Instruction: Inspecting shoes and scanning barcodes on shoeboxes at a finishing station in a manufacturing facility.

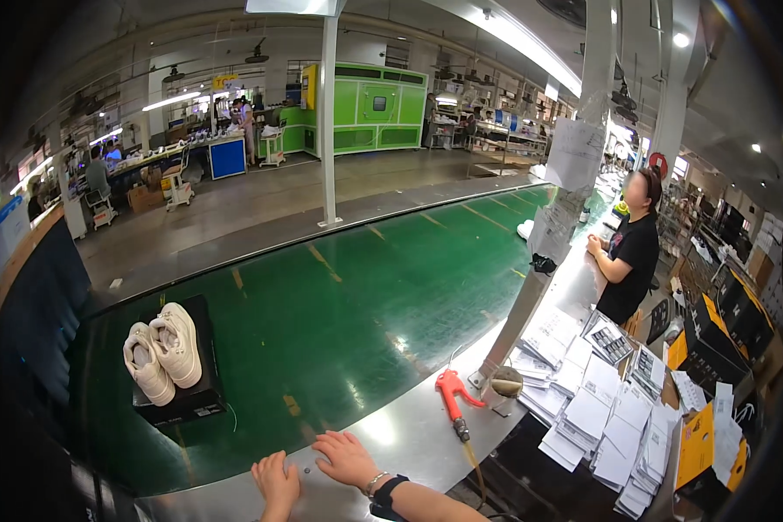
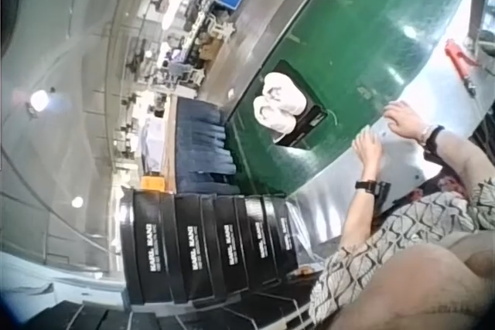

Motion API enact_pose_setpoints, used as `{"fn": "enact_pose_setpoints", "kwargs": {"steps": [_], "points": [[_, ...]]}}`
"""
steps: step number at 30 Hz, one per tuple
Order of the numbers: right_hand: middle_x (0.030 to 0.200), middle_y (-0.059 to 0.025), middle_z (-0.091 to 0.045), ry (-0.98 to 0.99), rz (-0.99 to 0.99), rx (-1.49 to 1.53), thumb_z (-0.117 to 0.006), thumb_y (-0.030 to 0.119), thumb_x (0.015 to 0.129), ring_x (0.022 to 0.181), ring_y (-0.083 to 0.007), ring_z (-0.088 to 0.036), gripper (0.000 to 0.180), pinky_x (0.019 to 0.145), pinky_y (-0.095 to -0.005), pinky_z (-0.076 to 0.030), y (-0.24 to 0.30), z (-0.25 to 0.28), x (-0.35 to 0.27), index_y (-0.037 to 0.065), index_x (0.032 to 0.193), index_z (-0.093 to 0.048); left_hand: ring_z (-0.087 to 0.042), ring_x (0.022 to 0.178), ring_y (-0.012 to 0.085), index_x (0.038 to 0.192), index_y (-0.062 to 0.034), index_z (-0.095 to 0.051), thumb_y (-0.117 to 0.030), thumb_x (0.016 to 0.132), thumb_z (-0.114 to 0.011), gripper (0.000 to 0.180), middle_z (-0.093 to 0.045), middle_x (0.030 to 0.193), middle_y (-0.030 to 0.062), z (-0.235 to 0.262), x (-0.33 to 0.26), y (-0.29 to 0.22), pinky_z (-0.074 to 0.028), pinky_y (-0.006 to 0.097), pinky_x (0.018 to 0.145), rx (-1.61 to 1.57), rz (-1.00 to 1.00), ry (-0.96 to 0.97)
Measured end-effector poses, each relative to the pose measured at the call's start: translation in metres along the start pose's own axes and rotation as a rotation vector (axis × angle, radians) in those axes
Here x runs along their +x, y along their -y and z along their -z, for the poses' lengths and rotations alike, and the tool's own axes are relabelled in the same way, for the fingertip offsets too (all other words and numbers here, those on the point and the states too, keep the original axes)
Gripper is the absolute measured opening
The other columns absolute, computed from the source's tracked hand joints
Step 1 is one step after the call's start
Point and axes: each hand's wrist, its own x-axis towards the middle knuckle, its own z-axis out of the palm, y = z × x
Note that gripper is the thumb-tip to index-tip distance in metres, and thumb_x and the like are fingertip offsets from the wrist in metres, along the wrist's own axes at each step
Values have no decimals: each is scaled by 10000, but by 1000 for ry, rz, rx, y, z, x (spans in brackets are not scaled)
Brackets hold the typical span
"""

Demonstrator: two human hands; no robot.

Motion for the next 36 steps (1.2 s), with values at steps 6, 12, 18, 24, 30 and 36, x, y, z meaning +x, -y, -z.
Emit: {"fn": "enact_pose_setpoints", "kwargs": {"steps": [6,12,18,24,30,36], "points": [[1238,-64,-519,18,0,11,-525,295,836,1214,-249,-425,328,1010,-437,-310,-2,2,1,122,1114,-554,-478,1078,290,1044,-27,-590,-226,723,-597,378,-594,1082,104,3,2,-1,-234,496,1011,-81,67,82],[1234,-66,-520,41,18,31,-536,286,829,1216,-253,-425,328,1005,-445,-313,5,-2,7,115,1108,-555,-501,1051,290,1029,-38,-597,-233,706,-602,376,-603,1061,99,8,-3,7,-269,497,987,-35,70,24],[1182,-82,-558,-5,34,14,-586,289,774,1170,-275,-460,341,981,-423,-339,-10,0,-3,92,1052,-592,-528,1028,263,1023,-75,-606,-247,724,-598,345,-609,1053,84,-3,-3,-3,-325,490,927,-32,-32,4],[1167,-42,-571,-24,-6,43,-594,322,764,1164,-252,-467,315,997,-475,-308,0,-4,3,149,1027,-608,-512,1081,251,1069,-76,-605,-292,772,-590,367,-602,1111,79,8,-5,-5,-295,495,968,-46,61,26],[1165,-17,-574,-32,-23,42,-586,328,768,1166,-232,-472,298,1001,-460,-306,-1,-4,3,171,1020,-611,-505,1093,247,1078,-70,-603,-300,781,-592,377,-600,1121,79,6,-3,-5,-284,491,979,-59,68,34],[1145,-19,-579,-49,-6,39,-596,318,758,1151,-234,-479,290,986,-463,-314,-1,-3,4,161,1002,-611,-504,1088,236,1072,-75,-605,-299,779,-594,369,-602,1112,71,6,-3,-6,-295,490,970,-54,57,21]]}}
